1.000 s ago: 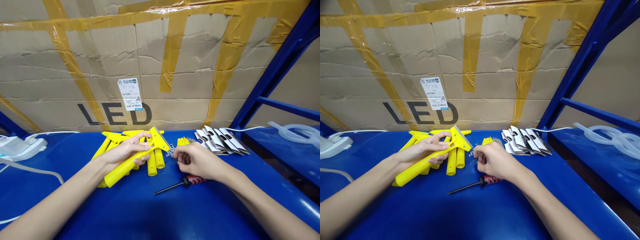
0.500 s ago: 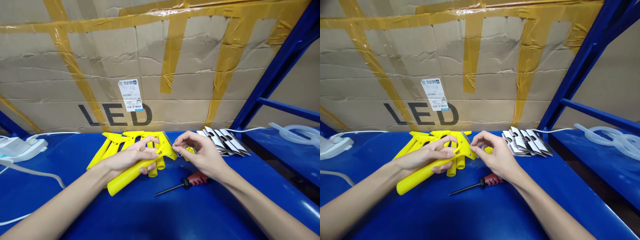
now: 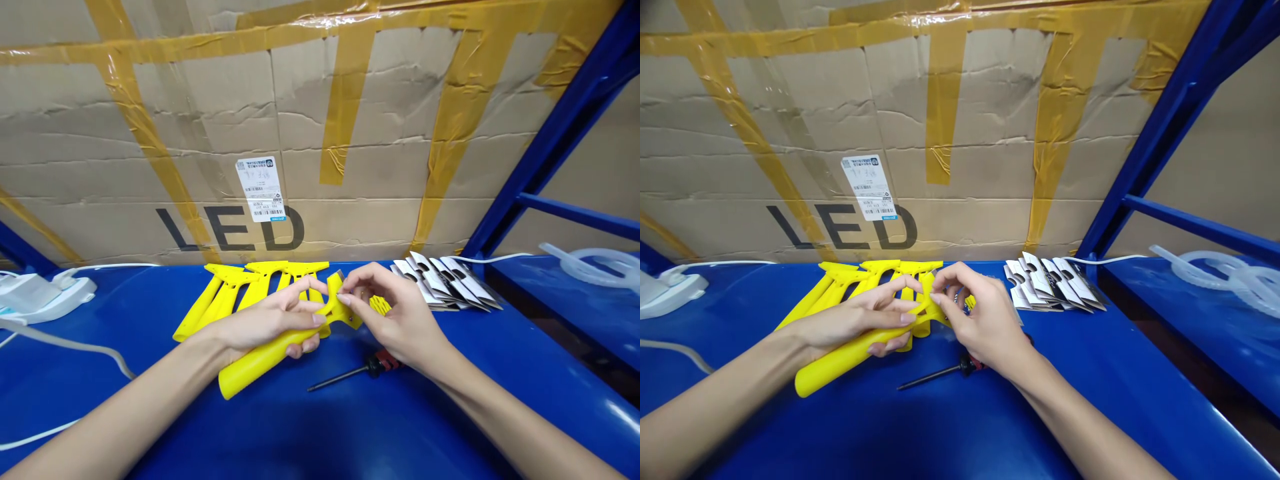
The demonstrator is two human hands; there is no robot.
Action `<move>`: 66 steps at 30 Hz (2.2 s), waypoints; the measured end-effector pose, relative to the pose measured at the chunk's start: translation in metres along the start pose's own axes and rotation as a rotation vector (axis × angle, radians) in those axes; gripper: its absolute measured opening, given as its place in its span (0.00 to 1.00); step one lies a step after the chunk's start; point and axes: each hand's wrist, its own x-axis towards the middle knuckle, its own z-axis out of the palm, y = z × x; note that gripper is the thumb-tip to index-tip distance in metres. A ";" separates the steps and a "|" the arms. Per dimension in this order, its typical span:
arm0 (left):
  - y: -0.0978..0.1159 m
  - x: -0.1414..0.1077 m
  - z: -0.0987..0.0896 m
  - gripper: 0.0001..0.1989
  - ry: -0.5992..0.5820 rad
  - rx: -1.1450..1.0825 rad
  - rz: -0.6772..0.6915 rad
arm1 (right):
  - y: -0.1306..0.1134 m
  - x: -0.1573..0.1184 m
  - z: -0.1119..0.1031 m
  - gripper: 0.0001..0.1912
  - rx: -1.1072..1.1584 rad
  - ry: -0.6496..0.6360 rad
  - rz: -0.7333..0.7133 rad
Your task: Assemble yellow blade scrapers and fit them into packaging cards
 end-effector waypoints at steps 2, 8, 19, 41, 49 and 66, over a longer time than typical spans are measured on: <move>0.000 0.000 0.001 0.15 0.015 0.011 -0.006 | 0.000 0.000 -0.002 0.04 -0.028 -0.032 0.002; -0.001 0.000 0.002 0.17 0.060 0.043 -0.039 | -0.001 0.000 -0.005 0.06 -0.080 -0.050 -0.005; 0.003 -0.004 0.006 0.15 0.018 0.071 -0.033 | 0.003 0.006 -0.009 0.17 0.148 -0.045 0.179; 0.008 -0.004 -0.016 0.17 0.177 -0.197 -0.019 | 0.005 0.003 -0.065 0.21 -0.431 -0.696 0.240; 0.007 -0.002 -0.014 0.19 0.240 -0.244 0.029 | 0.007 -0.013 -0.076 0.09 -0.228 -0.696 0.199; -0.006 -0.022 0.006 0.20 0.416 -0.279 0.130 | 0.010 -0.019 -0.082 0.16 -0.185 -0.106 0.245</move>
